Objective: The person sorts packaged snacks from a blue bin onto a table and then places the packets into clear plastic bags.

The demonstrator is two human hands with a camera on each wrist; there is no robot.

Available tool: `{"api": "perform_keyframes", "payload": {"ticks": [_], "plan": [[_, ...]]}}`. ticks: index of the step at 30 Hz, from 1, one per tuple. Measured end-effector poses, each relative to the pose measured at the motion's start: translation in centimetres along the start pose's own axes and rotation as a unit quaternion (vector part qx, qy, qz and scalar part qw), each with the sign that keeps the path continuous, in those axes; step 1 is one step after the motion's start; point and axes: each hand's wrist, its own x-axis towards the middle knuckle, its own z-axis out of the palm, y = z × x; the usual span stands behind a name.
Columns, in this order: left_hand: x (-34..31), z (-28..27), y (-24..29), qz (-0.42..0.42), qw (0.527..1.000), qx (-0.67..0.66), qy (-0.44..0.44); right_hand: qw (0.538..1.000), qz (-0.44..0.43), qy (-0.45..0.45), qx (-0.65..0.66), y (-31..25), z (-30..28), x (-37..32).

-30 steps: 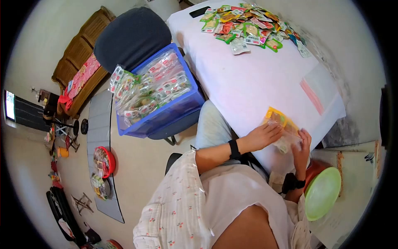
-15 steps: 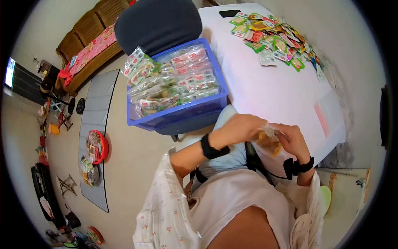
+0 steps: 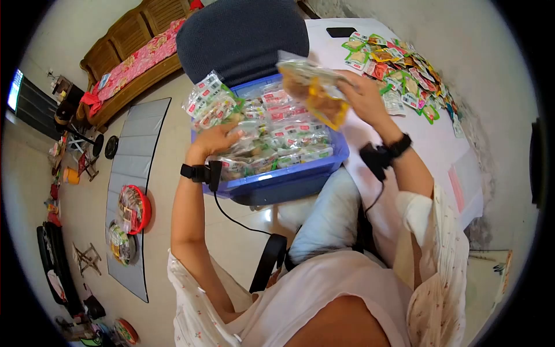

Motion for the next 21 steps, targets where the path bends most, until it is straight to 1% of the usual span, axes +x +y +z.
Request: {"api": "perform_keyframes", "payload": {"ticks": [1, 3, 4, 5, 6, 8, 9, 10, 11, 12, 14, 15, 17, 18, 19, 21], "plan": [[-0.3, -0.3, 0.4, 0.000, 1.000, -0.001, 0.000, 1.000, 0.009, -0.013, 0.020, 0.4, 2.1, 1.4], [-1.3, -1.0, 1.9, 0.008, 1.000, 0.021, -0.022, 0.998, -0.037, -0.020, 0.039, 2.0, 6.5, 3.7], [-1.6, -0.7, 1.7, 0.026, 0.998, 0.049, 0.004, 0.996, -0.052, -0.033, 0.065, 2.6, 8.8, 4.4], [-1.9, -0.6, 1.6, 0.024, 0.999, 0.048, 0.005, 0.993, -0.067, -0.046, 0.090, 2.9, 10.9, 5.1], [-2.2, -0.6, 1.7, 0.027, 0.998, 0.049, 0.013, 0.992, -0.068, -0.048, 0.091, 2.9, 12.7, 5.6], [-2.7, -0.7, 2.2, 0.021, 0.999, 0.046, 0.015, 0.985, -0.129, -0.081, 0.076, 2.3, 15.9, 6.0], [-2.9, -0.8, 2.5, 0.020, 0.999, 0.046, 0.014, 0.986, -0.127, -0.081, 0.077, 1.9, 17.3, 5.9], [-3.0, -0.8, 2.6, 0.011, 0.999, 0.042, 0.011, 0.981, -0.107, -0.125, 0.107, 1.6, 18.7, 5.8], [-3.1, -0.7, 2.6, 0.002, 0.999, 0.039, 0.008, 0.972, -0.086, -0.168, 0.137, 1.0, 19.7, 5.8], [-3.1, -0.4, 2.3, 0.002, 0.999, 0.039, 0.007, 0.972, -0.085, -0.168, 0.137, 0.5, 20.4, 5.7], [-3.1, 0.3, 2.0, 0.018, 0.998, 0.053, 0.032, 0.973, -0.103, -0.190, 0.080, -0.6, 21.3, 5.8], [-3.3, 0.5, 1.9, 0.020, 0.998, 0.055, 0.029, 0.974, -0.101, -0.187, 0.081, -0.7, 22.0, 6.0], [-3.5, 0.5, 2.0, 0.046, 0.995, 0.064, 0.058, 0.970, -0.113, -0.175, 0.129, -0.9, 23.2, 6.5], [-3.5, 0.5, 2.1, 0.051, 0.995, 0.067, 0.055, 0.965, -0.143, -0.178, 0.128, -1.0, 23.9, 6.3], [-3.5, 0.6, 2.3, 0.053, 0.993, 0.085, 0.065, 0.967, -0.140, -0.173, 0.127, -1.0, 24.4, 6.2], [-3.8, 1.0, 2.7, 0.060, 0.990, 0.103, 0.072, 0.954, -0.123, -0.267, 0.066, -0.9, 25.2, 5.8]]}}
